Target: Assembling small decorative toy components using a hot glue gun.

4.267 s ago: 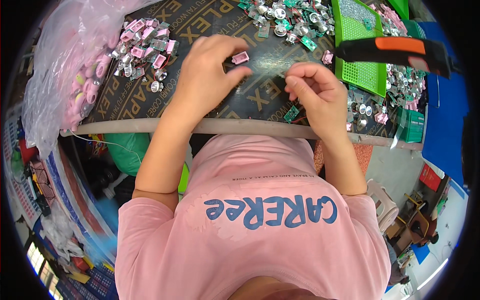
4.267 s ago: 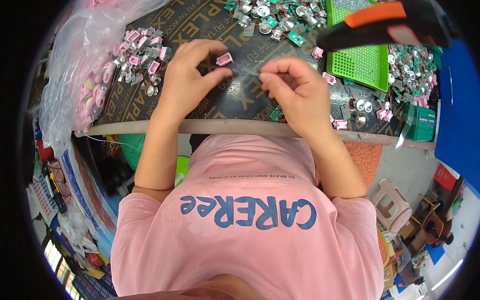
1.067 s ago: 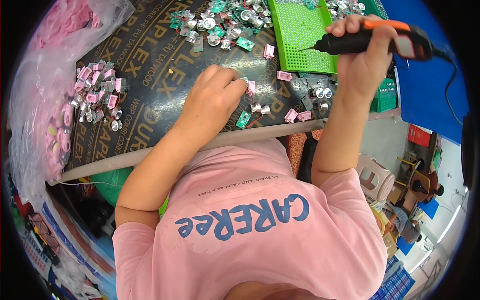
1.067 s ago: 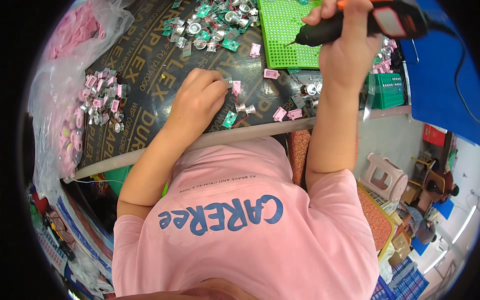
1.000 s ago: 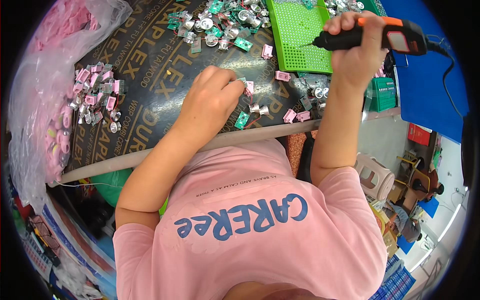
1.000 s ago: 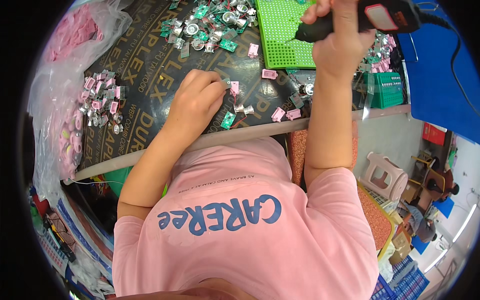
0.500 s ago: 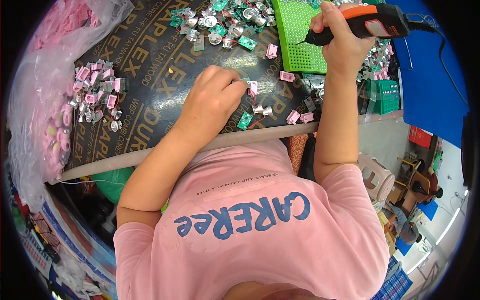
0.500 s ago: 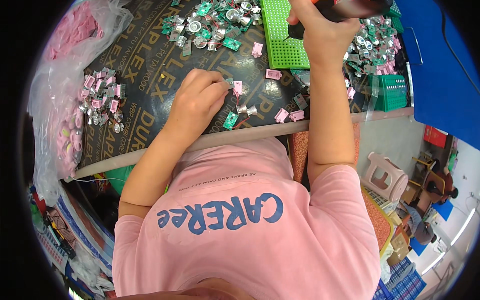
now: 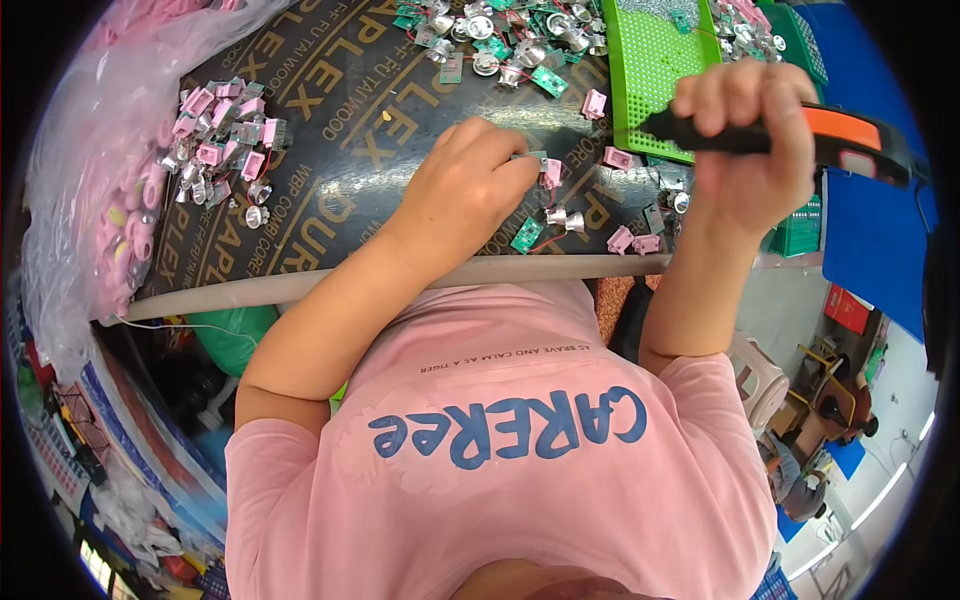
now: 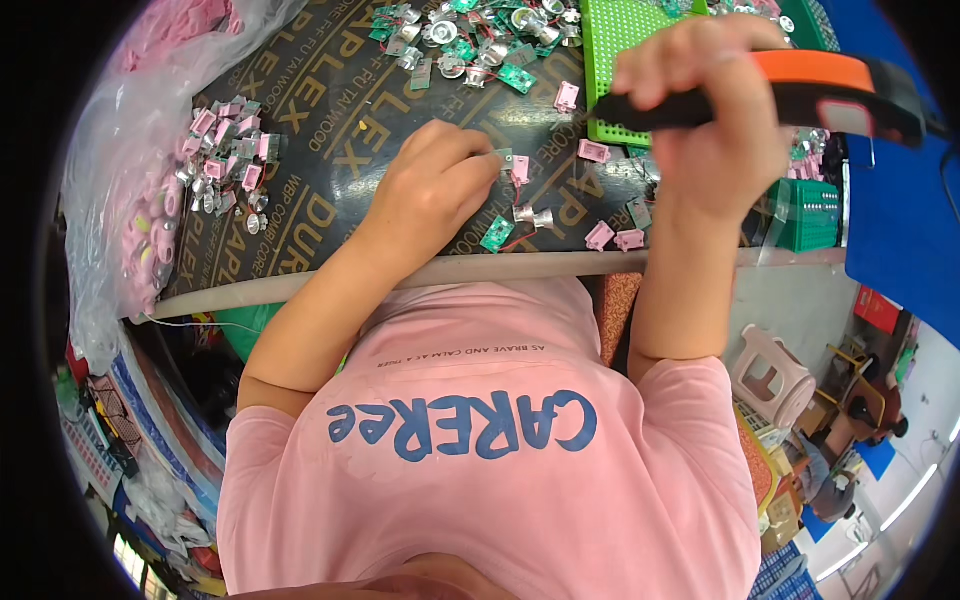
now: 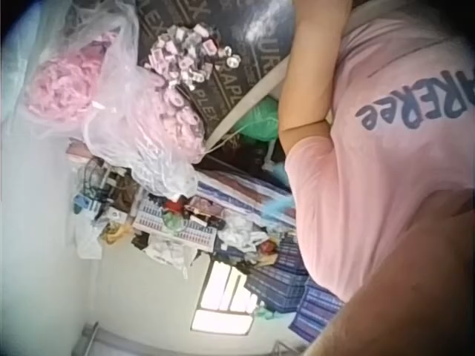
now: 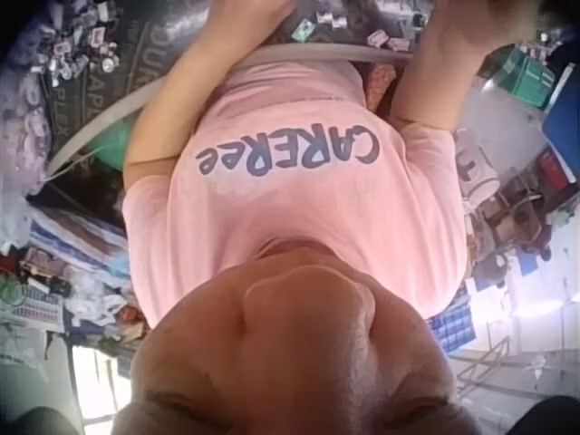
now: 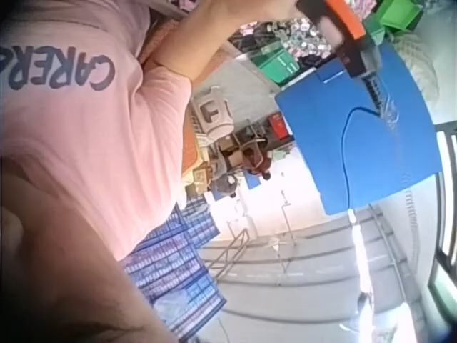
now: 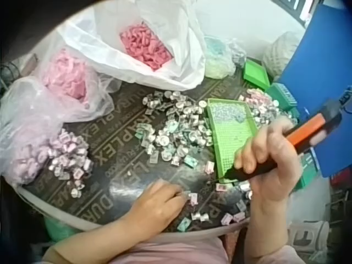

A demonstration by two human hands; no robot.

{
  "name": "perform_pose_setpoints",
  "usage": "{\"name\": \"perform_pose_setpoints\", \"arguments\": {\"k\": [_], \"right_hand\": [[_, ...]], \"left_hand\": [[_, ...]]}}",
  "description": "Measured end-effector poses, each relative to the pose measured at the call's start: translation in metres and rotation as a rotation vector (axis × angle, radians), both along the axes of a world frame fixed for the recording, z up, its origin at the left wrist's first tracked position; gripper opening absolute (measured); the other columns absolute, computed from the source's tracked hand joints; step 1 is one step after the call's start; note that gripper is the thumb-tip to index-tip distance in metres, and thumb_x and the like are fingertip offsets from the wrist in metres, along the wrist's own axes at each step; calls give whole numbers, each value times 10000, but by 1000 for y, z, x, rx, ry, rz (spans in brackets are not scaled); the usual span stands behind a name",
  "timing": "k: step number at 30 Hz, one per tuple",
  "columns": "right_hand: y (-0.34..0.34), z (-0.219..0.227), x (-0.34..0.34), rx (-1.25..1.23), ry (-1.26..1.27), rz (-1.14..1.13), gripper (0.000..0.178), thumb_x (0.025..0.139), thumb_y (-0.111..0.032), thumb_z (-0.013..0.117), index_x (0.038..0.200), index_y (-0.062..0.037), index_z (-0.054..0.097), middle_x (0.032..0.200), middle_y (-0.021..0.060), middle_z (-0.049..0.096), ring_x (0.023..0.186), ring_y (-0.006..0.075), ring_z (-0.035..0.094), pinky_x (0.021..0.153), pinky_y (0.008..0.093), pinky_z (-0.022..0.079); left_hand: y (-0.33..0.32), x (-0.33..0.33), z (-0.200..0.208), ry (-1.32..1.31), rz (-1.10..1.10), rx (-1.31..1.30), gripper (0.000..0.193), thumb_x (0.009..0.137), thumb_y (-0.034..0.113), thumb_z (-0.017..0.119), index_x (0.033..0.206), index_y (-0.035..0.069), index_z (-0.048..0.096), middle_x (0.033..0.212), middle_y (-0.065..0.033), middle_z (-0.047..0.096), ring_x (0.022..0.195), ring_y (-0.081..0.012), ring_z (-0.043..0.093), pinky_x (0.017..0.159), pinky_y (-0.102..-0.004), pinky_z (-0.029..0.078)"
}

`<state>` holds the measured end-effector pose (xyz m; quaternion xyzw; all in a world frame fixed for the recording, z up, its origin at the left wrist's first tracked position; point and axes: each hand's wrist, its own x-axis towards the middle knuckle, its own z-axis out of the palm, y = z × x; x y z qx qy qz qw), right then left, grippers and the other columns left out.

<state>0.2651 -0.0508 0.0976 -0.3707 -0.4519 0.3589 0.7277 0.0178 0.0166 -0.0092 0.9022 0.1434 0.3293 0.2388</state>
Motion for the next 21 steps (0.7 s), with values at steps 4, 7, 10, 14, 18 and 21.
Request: {"name": "perform_pose_setpoints", "arguments": {"k": [4,7,10,14,18,21], "right_hand": [[8,-18,-42,-40,-64,65,111,979,-95,601,939,-69,500,751,71,530,632,213,556,680,453,523],[15,-26,-51,-45,-52,92,120,968,8,592,957,-70,501,753,88,568,613,200,559,682,436,537],[19,-26,-61,-86,-7,68,163,967,37,620,991,-70,500,777,100,601,619,200,590,676,427,542],[23,-27,-64,-108,-4,44,201,953,53,658,980,-67,500,783,101,612,617,198,613,654,409,542],[25,-30,-63,-110,-35,49,202,946,52,669,934,-65,504,749,92,608,596,189,608,637,397,540],[28,-29,-64,-89,-62,52,208,931,71,669,919,-60,507,733,90,610,581,180,603,623,383,543]], "left_hand": [[1,-2,-1,-7,-2,2,273,772,-13,801,1029,36,722,1049,-93,704,949,-302,658,837,-420,552],[0,-2,1,-6,-8,-1,274,769,-8,798,1031,31,723,1054,-97,705,946,-304,658,833,-421,553],[0,-3,2,-1,-4,9,267,776,-2,791,1032,28,724,1055,-99,703,944,-306,657,828,-422,552],[-1,-4,2,3,1,14,262,786,5,780,1040,27,723,1051,-98,699,942,-308,653,821,-424,549],[-1,-4,2,-2,1,17,273,782,6,779,1047,28,720,1055,-99,698,945,-307,650,817,-425,548],[-2,-4,1,0,-4,11,280,780,4,776,1053,28,717,1061,-100,696,947,-306,647,812,-427,548]]}}
